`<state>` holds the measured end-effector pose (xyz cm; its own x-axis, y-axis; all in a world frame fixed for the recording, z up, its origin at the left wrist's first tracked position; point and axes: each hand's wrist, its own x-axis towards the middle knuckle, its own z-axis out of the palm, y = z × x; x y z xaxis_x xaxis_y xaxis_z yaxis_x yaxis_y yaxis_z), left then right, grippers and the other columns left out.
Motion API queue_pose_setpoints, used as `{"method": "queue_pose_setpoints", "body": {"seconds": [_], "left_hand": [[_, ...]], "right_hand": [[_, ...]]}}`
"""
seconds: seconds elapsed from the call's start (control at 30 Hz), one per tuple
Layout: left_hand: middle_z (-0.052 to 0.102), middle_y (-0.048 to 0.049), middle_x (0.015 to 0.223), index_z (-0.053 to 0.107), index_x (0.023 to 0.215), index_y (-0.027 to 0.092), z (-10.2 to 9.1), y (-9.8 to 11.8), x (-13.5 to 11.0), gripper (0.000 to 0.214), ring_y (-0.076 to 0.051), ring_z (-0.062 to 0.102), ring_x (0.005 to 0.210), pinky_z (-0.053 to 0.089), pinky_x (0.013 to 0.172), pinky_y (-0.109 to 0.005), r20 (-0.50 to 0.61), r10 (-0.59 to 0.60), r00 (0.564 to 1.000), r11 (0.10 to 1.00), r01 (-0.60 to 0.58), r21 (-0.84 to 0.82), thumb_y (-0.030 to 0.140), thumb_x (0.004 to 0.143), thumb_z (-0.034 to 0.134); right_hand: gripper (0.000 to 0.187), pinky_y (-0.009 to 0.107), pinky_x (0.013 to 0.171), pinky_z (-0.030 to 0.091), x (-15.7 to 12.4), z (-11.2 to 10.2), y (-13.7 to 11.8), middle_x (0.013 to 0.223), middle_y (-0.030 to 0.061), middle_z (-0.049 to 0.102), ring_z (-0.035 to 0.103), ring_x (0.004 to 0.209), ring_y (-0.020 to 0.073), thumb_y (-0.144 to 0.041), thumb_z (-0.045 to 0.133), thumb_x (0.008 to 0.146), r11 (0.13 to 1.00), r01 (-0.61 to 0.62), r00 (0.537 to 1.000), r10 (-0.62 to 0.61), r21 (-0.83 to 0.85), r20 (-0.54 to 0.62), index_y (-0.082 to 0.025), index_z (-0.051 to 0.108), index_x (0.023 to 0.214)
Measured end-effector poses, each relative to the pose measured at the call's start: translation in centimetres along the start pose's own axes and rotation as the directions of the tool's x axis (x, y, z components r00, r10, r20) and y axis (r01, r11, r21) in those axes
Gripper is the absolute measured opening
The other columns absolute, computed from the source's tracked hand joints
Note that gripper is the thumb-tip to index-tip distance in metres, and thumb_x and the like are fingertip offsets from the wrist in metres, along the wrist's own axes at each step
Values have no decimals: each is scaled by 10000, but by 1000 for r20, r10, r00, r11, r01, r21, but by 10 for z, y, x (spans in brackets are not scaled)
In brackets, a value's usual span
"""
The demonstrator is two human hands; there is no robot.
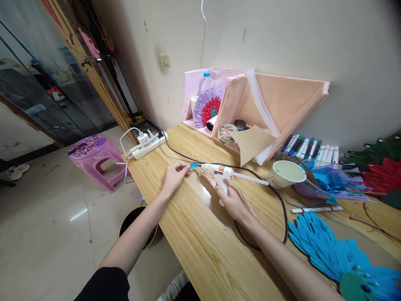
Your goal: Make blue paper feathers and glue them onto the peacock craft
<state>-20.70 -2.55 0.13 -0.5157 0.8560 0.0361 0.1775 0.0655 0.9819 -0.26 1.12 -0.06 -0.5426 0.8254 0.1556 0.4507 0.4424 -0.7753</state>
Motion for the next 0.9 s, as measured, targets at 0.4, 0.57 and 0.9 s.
{"method": "queue_pose_setpoints", "body": {"seconds": [0.4, 0.57, 0.9], "left_hand": [[687, -76, 699, 679, 777, 100, 0, -1, 1, 287, -151, 629, 623, 509, 650, -277, -4, 1, 1000, 999, -1, -34, 365, 666, 665], [690, -77, 714, 682, 809, 94, -3, -2, 3, 302, -150, 637, 646, 510, 663, -269, -36, -5, 999, 995, 1, -103, 352, 652, 684], [694, -81, 732, 677, 863, 92, -28, 8, -22, 345, -152, 646, 580, 506, 609, -262, -89, -25, 996, 992, 13, -127, 366, 653, 691]], "right_hand": [[254, 316, 727, 411, 1, 0, -1, 843, 52, 611, 558, 790, 207, -364, 409, 821, 998, -28, 1000, 28, 54, 5, -177, 579, 817], [273, 298, 729, 411, 9, -2, -4, 853, 51, 628, 568, 792, 199, -377, 410, 826, 987, -40, 993, 56, 154, -106, -171, 585, 867], [203, 327, 695, 368, 86, 33, -8, 814, 103, 611, 512, 841, 256, -274, 402, 787, 971, -84, 966, 24, -226, -256, -153, 558, 836]]}}
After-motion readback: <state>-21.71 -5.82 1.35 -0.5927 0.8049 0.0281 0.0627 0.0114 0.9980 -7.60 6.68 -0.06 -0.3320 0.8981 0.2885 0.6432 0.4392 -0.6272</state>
